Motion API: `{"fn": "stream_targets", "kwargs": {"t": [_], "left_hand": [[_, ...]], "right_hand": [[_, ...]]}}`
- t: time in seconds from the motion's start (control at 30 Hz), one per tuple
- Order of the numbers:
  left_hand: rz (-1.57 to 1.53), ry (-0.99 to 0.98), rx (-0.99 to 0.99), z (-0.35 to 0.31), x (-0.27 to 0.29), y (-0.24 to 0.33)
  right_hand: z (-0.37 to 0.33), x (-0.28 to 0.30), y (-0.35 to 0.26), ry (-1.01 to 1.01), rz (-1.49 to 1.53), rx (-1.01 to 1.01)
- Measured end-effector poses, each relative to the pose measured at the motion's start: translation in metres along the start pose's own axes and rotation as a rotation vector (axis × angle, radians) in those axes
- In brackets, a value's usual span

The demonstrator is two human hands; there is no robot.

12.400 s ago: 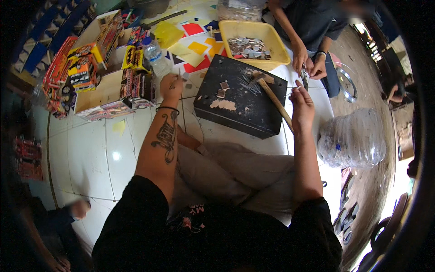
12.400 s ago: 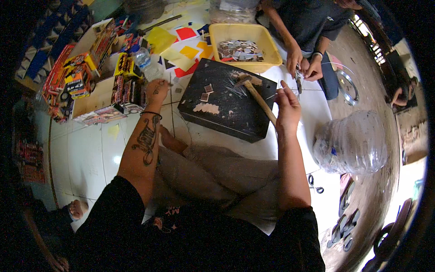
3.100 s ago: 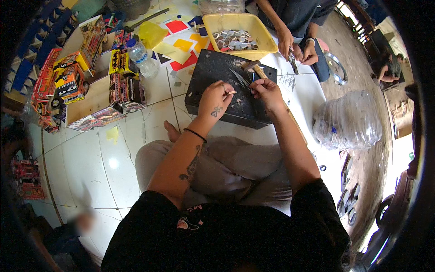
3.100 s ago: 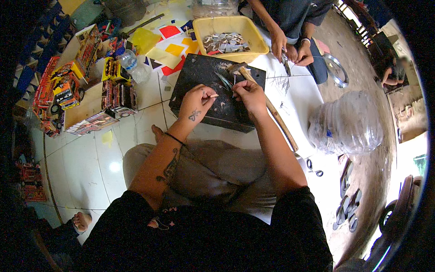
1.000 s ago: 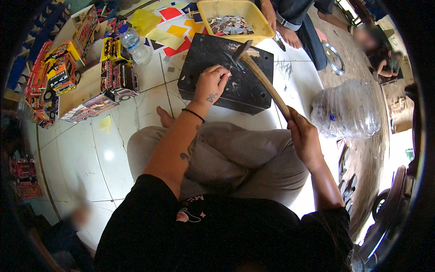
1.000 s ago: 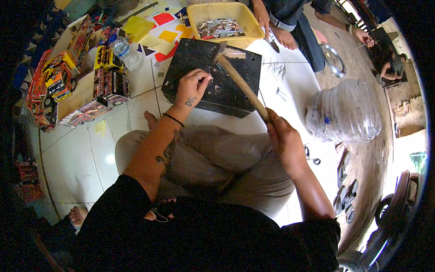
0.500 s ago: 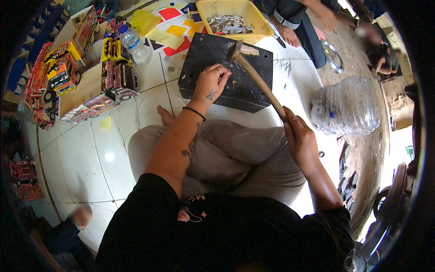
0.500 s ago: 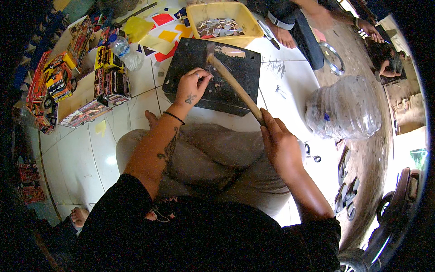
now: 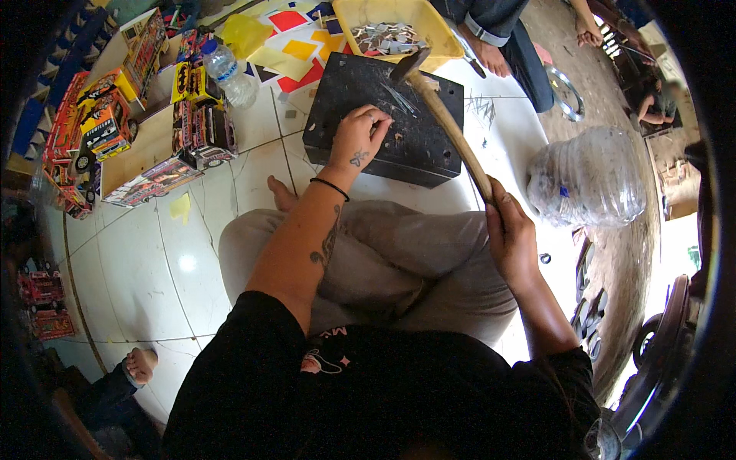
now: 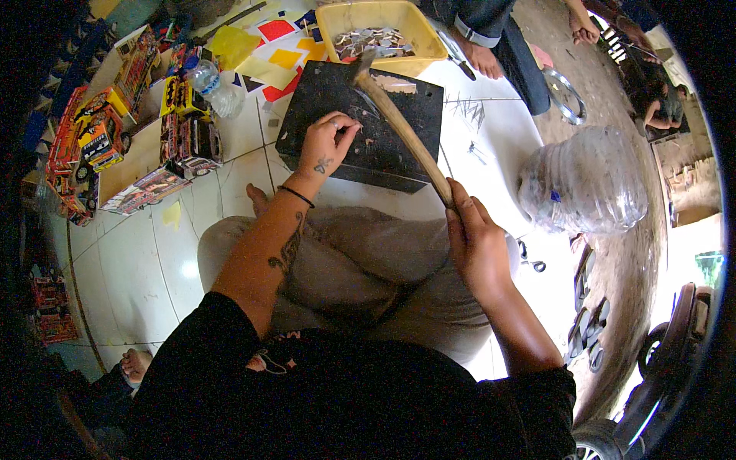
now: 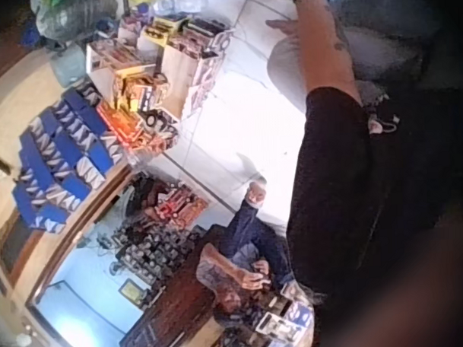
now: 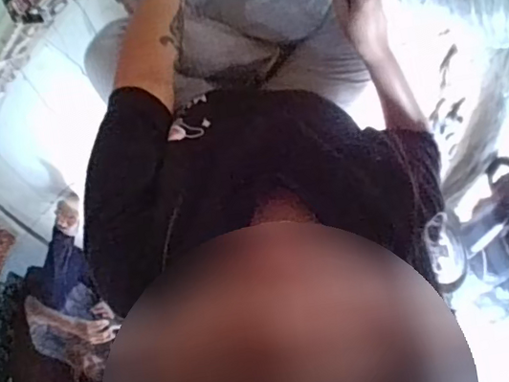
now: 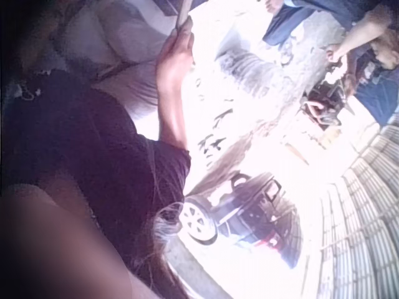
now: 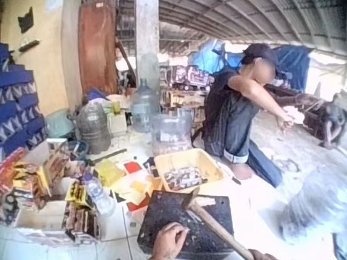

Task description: The person sits on the floor and uses a wooden mallet to break small rectangular blocks on a black board. They repeatedly pick up blocks, strike them, and transfer the broken pieces into a large plastic container.

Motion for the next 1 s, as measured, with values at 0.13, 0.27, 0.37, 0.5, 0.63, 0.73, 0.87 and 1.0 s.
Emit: {"fn": "stream_targets", "kwargs": {"t": [0.13,0.27,0.37,0.5,0.63,0.73,0.87,1.0], "left_hand": [[0.076,0.003,0.058,0.001,0.002,0.000],[0.016,-0.123,0.088,0.007,0.001,-0.005],[0.109,-0.296,0.169,0.011,-0.001,-0.016],[0.257,-0.198,0.168,0.005,0.016,-0.006],[0.487,-0.120,0.076,-0.016,0.017,0.024],[0.630,-0.197,0.061,-0.027,0.008,0.031],[0.624,-0.170,0.032,-0.028,0.007,0.029],[0.582,-0.161,0.027,-0.024,0.007,0.027]], "right_hand": [[0.003,-0.010,0.009,-0.037,-0.005,0.014],[0.004,-0.009,0.028,-0.025,0.153,-0.068],[0.003,-0.009,0.038,-0.033,0.228,-0.131],[0.004,-0.028,0.035,-0.137,0.259,-0.149],[0.006,-0.045,0.023,-0.186,0.204,-0.098],[0.010,-0.050,0.012,-0.152,0.104,-0.043],[0.019,-0.066,0.011,-0.208,-0.004,-0.077],[0.023,-0.063,0.012,-0.147,0.028,-0.040]]}}
Point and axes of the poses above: each hand's wrist, its own z-axis towards the middle knuckle, its own x-axis out of the back of the hand, y = z × x, the point moved 9 cm from there along z, towards the middle knuckle, and after that the axes turned 12 degrees about -y, right-handed, at the moved point
